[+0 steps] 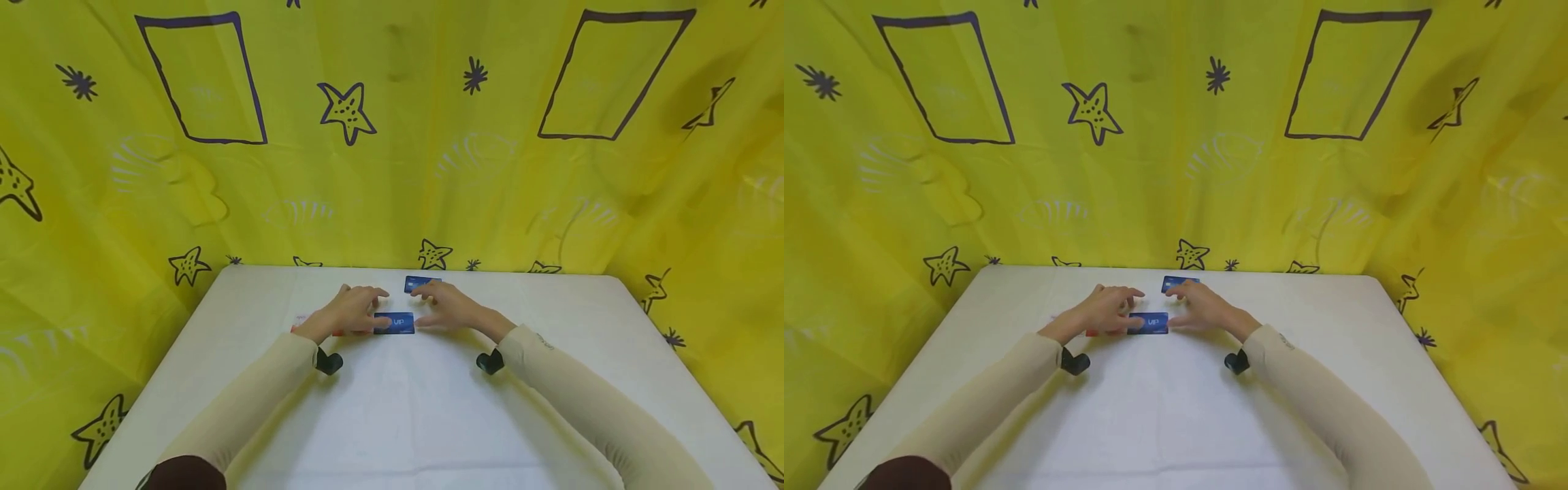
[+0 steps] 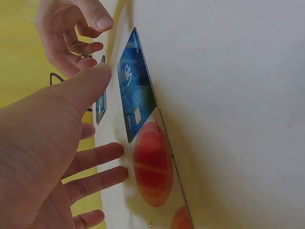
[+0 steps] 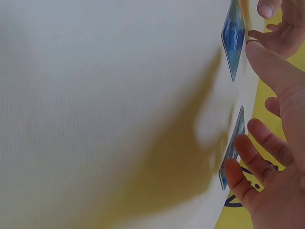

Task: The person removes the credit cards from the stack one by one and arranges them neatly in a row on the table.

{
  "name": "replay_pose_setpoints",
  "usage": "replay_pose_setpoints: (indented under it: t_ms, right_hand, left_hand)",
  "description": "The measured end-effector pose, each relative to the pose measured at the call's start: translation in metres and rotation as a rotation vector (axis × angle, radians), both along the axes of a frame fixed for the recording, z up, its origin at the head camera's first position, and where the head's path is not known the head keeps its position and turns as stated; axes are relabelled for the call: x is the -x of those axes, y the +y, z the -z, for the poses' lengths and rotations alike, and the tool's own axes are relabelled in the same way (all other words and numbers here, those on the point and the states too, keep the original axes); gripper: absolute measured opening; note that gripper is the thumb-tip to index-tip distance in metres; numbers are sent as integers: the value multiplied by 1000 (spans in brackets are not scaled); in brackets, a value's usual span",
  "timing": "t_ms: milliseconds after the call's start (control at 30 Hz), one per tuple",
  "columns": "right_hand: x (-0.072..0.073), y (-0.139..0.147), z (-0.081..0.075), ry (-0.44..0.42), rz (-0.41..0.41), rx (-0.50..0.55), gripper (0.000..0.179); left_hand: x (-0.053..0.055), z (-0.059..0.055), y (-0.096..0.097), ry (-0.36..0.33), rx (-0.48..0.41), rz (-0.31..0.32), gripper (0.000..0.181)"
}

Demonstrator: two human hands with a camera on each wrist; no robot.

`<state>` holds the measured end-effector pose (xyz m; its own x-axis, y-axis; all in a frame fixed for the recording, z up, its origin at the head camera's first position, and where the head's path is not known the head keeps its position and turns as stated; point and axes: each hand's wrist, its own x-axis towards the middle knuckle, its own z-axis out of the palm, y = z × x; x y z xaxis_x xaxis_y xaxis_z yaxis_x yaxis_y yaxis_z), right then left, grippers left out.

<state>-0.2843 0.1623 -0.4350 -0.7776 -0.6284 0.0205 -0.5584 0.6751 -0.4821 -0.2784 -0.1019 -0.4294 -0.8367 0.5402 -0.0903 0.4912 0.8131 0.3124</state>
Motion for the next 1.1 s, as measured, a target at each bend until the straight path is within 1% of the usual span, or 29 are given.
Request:
replay_pose_setpoints:
  t_ms: [67, 200, 400, 567, 767, 933, 1100]
  right_hand:
    - [3, 3, -1, 16, -11, 9, 61]
    - [5, 8, -4, 29, 0, 11, 62]
    - [6, 12, -12, 13, 44, 12, 64]
    - [8, 15, -15, -5, 83, 21, 65]
    - [14, 21, -12, -7, 110, 1, 64]
    - [18, 25, -12, -41, 157, -16, 63]
    - [26, 28, -12, -34, 154, -13, 64]
  left_hand:
    - [2, -1, 2, -5, 9, -6, 68]
    - [6, -3, 7, -6, 14, -15, 72]
    - [11, -6, 13, -4, -10, -24, 74]
    - [15, -9, 19, -12, -30, -42, 75]
    - [23, -8, 27, -21, -55, -58, 76]
    - [30, -7, 35, -20, -84, -51, 73]
    - [36, -8, 43, -9, -90, -50, 71]
